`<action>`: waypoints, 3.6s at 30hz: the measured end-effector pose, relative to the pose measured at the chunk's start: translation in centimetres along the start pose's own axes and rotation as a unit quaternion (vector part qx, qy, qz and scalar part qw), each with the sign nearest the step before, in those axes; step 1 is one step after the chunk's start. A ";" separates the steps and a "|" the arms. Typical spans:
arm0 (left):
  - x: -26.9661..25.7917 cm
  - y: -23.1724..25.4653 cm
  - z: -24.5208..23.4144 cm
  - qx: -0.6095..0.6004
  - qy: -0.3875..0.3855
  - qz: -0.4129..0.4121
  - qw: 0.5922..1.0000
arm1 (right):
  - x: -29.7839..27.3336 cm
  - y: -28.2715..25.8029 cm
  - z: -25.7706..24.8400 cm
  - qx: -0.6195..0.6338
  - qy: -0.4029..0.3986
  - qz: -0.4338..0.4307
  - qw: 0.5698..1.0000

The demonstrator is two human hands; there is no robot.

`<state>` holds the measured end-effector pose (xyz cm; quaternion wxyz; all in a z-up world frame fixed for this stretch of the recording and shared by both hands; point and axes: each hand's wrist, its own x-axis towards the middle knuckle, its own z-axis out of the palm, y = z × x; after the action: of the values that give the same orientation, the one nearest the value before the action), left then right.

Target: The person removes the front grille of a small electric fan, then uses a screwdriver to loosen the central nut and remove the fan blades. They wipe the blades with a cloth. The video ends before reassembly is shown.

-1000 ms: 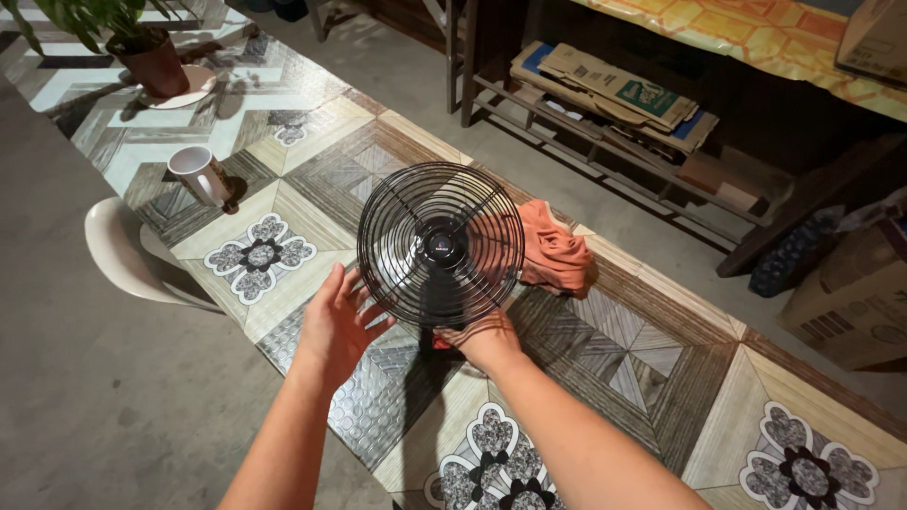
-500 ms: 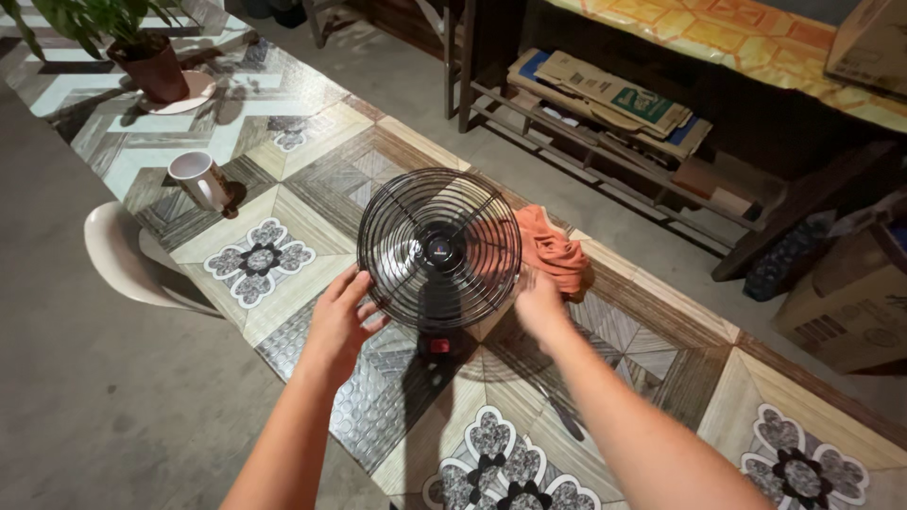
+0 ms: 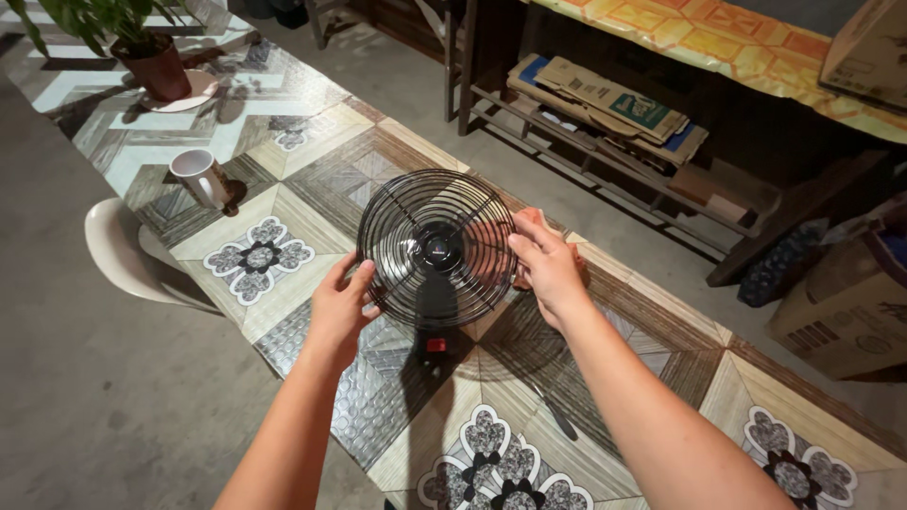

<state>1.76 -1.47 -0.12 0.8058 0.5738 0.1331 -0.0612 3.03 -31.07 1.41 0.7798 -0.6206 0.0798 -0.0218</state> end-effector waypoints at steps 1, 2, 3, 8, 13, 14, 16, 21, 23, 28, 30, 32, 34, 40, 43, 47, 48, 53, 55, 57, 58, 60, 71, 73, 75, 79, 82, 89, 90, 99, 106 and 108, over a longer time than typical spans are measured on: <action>0.0 0.0 -0.1 -0.001 0.000 0.001 1.000 | 0.2 0.3 -0.1 -0.012 0.004 -0.013 1.000; 0.1 -0.1 -0.1 -0.002 0.000 0.001 1.000 | 0.4 0.7 -0.3 -0.024 0.009 -0.025 0.999; 0.1 -0.2 -0.1 -0.003 -0.001 0.001 1.000 | 0.5 1.0 -0.5 -0.029 0.010 -0.031 0.999; 0.4 -0.6 -0.2 -0.006 0.001 0.009 1.000 | 1.1 2.0 -0.8 -0.033 0.011 -0.047 0.998; 0.4 -0.6 -0.2 0.002 0.004 0.006 1.000 | 0.9 1.9 -0.6 -0.058 0.033 -0.030 0.997; 0.4 -0.5 -0.1 0.003 0.006 0.004 1.000 | 0.9 1.8 -0.5 -0.071 0.039 -0.030 0.996; 0.3 -0.4 0.0 0.003 0.009 0.003 1.000 | 0.8 1.8 -0.4 -0.062 0.033 -0.028 0.997; 0.4 -0.4 0.0 0.005 0.014 -0.002 1.000 | 0.7 1.8 -0.3 -0.060 0.020 -0.062 0.996; 0.5 -0.5 0.1 0.006 0.015 0.003 1.000 | 0.6 1.7 -0.2 -0.048 0.015 -0.063 0.997; 1.1 -0.7 -0.1 0.014 0.014 0.008 1.000 | -0.3 1.3 0.1 -0.070 0.034 -0.065 0.995; 1.6 -0.6 -0.3 0.015 0.006 0.015 1.000 | -1.0 1.2 0.4 -0.074 0.045 -0.061 0.994; 2.5 -0.5 -0.4 0.019 0.005 0.010 1.000 | -1.9 1.2 0.7 -0.070 0.063 -0.021 0.995; 3.4 -0.3 -0.4 0.029 -0.001 0.007 1.000 | -2.7 1.1 1.0 -0.057 0.066 -0.028 0.996; 5.8 0.4 -0.5 0.078 -0.016 0.004 0.997 | -5.0 1.3 2.1 -0.055 0.090 -0.045 0.993; 7.1 0.5 -0.5 0.091 -0.033 0.006 0.995 | -6.1 1.8 2.7 -0.064 0.124 -0.041 0.989; 8.9 0.7 -0.3 0.117 -0.051 0.021 0.992 | -7.3 2.7 4.3 -0.024 0.137 -0.133 0.981; 9.2 0.6 -0.3 0.115 -0.060 0.032 0.991 | -7.6 2.9 4.6 -0.036 0.148 -0.130 0.980; 9.0 0.4 -0.2 0.125 -0.064 0.059 0.988 | -8.2 2.9 4.9 -0.081 0.172 -0.122 0.974; 8.2 0.5 -0.5 0.105 -0.051 0.041 0.992 | -8.1 3.4 4.1 -0.077 0.149 -0.125 0.978; 6.9 0.0 -0.8 0.082 -0.022 0.007 0.996 | -8.2 4.6 2.3 -0.070 0.146 -0.094 0.982; 6.1 -0.5 -0.8 0.033 -0.008 -0.001 0.999 | -8.0 5.3 1.1 -0.062 0.154 -0.067 0.984; 3.1 -2.4 -1.7 -0.064 0.024 -0.019 0.997 | -8.0 7.2 -2.0 -0.109 0.162 -0.036 0.980; -8.7 -10.0 6.5 -0.189 -0.061 -0.195 0.960 | -15.0 16.4 -9.4 -0.651 0.091 0.158 0.737; -8.7 -9.4 8.3 -0.215 -0.078 -0.197 0.953 | -15.3 16.5 -9.2 -0.663 0.098 0.152 0.726; -8.6 -9.1 9.5 -0.250 -0.078 -0.197 0.945 | -15.5 16.4 -9.1 -0.672 0.098 0.139 0.721; -8.5 -9.3 10.1 -0.296 -0.058 -0.198 0.933 | -16.0 15.3 -8.1 -0.625 0.131 0.136 0.757; -8.1 -9.6 9.9 -0.296 -0.058 -0.200 0.932 | -15.7 12.9 -6.1 -0.503 0.165 0.125 0.839; -7.4 -9.8 9.2 -0.295 -0.096 -0.200 0.929 | -15.9 5.6 -0.2 -0.359 0.064 0.054 0.930; -7.5 -9.8 9.2 -0.296 -0.094 -0.198 0.930 | -16.1 5.0 0.6 -0.355 0.055 0.060 0.931; -7.5 -9.7 9.3 -0.304 -0.082 -0.200 0.928 | -16.2 3.1 3.7 -0.292 0.082 0.048 0.952; -7.5 -9.7 9.3 -0.317 -0.078 -0.202 0.923 | -16.1 3.0 4.2 -0.313 0.099 0.067 0.942; -7.4 -9.7 9.4 -0.319 -0.078 -0.204 0.922 | -16.3 3.2 4.3 -0.306 0.102 0.037 0.946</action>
<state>-6.38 -13.90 -3.95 0.9241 0.2405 0.1963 -0.2231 -12.56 -24.00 0.86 0.5404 -0.8204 0.1845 -0.0301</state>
